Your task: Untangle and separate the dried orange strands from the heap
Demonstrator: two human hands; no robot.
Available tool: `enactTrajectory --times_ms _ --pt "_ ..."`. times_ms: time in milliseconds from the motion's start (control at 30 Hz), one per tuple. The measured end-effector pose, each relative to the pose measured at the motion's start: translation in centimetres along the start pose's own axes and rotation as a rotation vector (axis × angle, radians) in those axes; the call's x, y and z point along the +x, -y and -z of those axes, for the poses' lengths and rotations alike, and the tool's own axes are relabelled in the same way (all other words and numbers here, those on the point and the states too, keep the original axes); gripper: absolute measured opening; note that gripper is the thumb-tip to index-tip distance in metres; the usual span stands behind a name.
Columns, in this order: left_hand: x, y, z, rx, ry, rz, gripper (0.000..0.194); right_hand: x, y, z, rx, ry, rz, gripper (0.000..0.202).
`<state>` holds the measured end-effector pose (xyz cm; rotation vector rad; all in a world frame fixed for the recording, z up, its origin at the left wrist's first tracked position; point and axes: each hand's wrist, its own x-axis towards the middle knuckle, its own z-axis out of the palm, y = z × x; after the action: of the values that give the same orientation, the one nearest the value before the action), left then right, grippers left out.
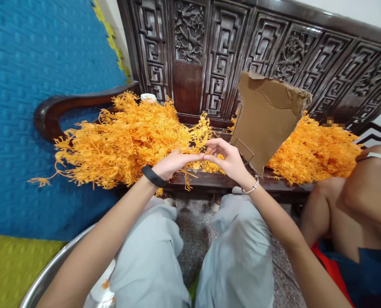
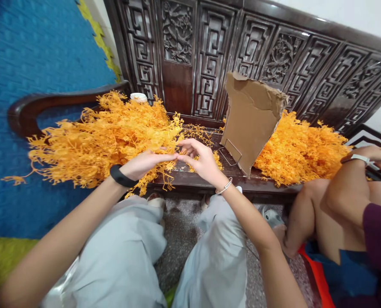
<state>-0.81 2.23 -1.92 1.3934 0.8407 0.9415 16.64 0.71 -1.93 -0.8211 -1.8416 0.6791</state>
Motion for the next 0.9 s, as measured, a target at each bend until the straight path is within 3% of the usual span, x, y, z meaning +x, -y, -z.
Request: enactTrajectory --times_ms 267,467,533,767,900 --pt "-0.7 -0.5 0.3 0.059 0.017 -0.009 0.032 0.2 0.1 0.2 0.229 -0.010 -0.131 0.026" --pt "-0.7 -0.7 0.3 0.149 -0.153 -0.140 0.019 0.5 0.2 0.9 0.491 0.019 -0.288 0.023" --pt "-0.8 -0.9 0.1 0.137 -0.134 -0.174 0.016 0.6 0.1 0.9 0.539 0.035 -0.369 0.026" --pt "-1.1 -1.0 -0.5 0.005 -0.108 -0.107 0.023 0.7 -0.4 0.2 0.385 0.132 -0.443 0.022" --pt "-1.0 -0.4 -0.4 0.077 -0.100 -0.094 0.030 0.6 -0.6 0.1 0.304 0.118 -0.409 0.024"
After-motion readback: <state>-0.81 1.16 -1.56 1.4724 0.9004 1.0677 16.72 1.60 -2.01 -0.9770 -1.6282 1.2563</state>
